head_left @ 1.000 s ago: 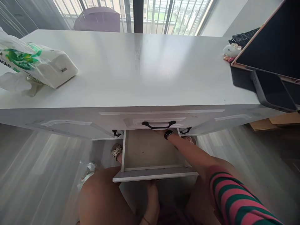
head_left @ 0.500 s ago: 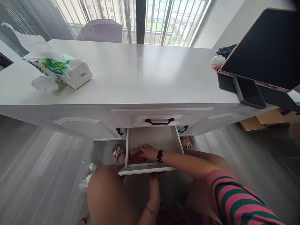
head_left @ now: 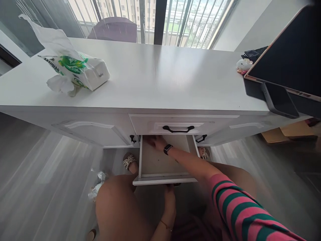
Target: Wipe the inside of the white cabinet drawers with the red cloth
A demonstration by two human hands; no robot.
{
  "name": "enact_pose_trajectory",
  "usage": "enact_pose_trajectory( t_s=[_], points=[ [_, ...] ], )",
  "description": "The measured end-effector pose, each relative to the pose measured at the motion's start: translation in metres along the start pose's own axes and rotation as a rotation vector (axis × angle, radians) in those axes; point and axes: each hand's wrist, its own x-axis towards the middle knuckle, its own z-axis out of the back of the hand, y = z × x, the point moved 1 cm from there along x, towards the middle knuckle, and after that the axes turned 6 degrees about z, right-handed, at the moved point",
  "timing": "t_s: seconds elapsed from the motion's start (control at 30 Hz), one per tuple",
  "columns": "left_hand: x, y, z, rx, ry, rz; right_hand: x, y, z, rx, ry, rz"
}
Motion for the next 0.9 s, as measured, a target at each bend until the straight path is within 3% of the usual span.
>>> enact_pose_trajectory(
  t_s=[0.2,0.3,0.4,0.53,0.63,0.77,0.9],
  points=[
    [0.003,0.000,0.001,-0.009,0.032,-0.063,-0.059,0.027,-0.024,0.027,0.137,0.118],
    [0.002,-0.006,0.001,-0.003,0.047,-0.088,-0.078,0.021,-0.010,0.063,0.169,0.130],
    [-0.001,-0.013,-0.001,-0.031,0.051,-0.054,-0.097,0.016,0.025,0.136,0.145,0.087],
    [-0.004,-0.025,-0.010,-0.076,0.028,0.020,-0.152,0.028,0.076,0.401,-0.051,0.022],
    [0.002,-0.036,-0.019,-0.085,0.024,0.041,-0.213,0.039,0.091,0.393,-0.241,0.086],
    [0.019,-0.054,-0.030,-0.059,0.018,0.056,-0.281,0.026,0.072,0.183,-0.500,-0.035],
    [0.032,-0.070,-0.040,-0.022,0.036,0.054,-0.299,-0.003,0.043,-0.036,-0.584,-0.251]
  ],
)
